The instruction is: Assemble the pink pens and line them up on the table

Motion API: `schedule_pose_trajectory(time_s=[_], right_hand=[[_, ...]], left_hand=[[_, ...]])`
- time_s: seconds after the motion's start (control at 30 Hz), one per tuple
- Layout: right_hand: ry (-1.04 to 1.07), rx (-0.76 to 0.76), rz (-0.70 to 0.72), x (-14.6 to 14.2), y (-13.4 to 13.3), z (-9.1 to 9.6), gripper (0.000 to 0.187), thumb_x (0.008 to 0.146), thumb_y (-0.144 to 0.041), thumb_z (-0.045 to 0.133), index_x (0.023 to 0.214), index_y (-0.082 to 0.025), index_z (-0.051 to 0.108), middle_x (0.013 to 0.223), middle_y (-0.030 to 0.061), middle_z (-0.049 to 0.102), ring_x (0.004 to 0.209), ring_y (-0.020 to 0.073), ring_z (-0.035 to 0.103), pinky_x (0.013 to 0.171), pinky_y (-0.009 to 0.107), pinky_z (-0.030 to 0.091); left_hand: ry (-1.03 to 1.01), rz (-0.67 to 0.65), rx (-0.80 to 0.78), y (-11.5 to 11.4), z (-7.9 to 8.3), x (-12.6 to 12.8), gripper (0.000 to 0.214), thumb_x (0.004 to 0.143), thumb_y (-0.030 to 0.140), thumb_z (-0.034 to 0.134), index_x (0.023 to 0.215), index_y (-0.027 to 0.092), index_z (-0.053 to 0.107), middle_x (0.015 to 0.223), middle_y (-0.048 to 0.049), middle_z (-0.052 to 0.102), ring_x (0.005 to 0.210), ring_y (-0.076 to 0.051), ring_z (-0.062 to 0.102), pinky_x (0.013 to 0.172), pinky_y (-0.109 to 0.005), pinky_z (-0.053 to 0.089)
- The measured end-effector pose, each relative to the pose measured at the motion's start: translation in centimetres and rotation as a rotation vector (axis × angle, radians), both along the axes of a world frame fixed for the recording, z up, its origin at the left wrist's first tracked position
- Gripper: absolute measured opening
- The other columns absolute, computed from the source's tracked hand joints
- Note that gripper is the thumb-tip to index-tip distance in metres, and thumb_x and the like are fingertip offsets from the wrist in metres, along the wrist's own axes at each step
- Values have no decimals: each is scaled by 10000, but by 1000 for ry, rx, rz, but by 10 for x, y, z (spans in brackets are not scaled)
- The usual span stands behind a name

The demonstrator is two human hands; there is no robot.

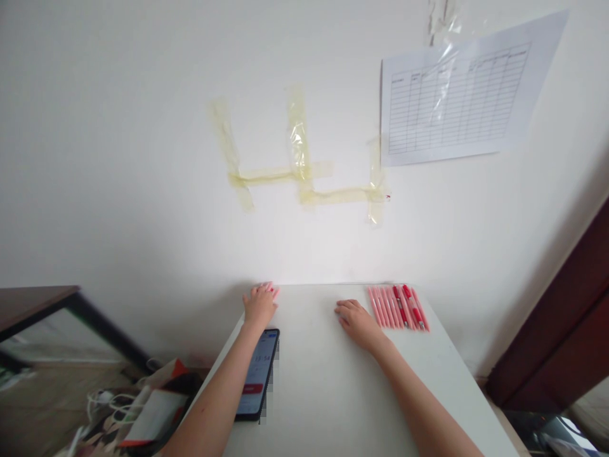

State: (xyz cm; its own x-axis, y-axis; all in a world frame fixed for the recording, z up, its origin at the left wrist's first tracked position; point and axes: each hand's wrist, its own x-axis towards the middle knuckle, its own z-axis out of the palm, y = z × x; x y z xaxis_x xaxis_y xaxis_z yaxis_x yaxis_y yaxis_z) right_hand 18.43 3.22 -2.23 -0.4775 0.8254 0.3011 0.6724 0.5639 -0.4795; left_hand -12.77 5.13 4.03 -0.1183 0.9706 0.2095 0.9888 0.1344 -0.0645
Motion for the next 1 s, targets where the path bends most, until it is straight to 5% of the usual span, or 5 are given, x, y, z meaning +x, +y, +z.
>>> schedule_pose_trajectory(time_s=[0.27, 0.73, 1.0], right_hand=[[10, -3, -9, -1, -3, 3, 364, 943, -206, 490, 1254, -175, 676, 1396, 120, 610, 1345, 255, 487, 1159, 445, 396], [5, -1, -6, 0, -2, 2, 367, 944, -199, 485, 1259, -178, 672, 1392, 122, 613, 1346, 262, 488, 1156, 460, 397], [28, -5, -26, -1, -4, 1, 390, 953, -221, 471, 1304, -190, 639, 1402, 119, 598, 1349, 264, 489, 1160, 469, 400]], left_hand=[[-45, 10, 35, 4, -12, 0, 420, 905, 219, 481, 1284, 303, 640, 1512, -97, 496, 1412, -306, 376, 1173, -625, 286], [-87, -1, -1, 4, -10, 9, 412, 870, 258, 520, 1260, 283, 651, 1537, -81, 467, 1466, -334, 272, 1168, -670, 241], [-160, -113, 52, -13, 8, 54, 225, 867, 254, 560, 894, 260, 783, 1450, -49, 560, 1428, -327, 340, 1190, -607, 225]])
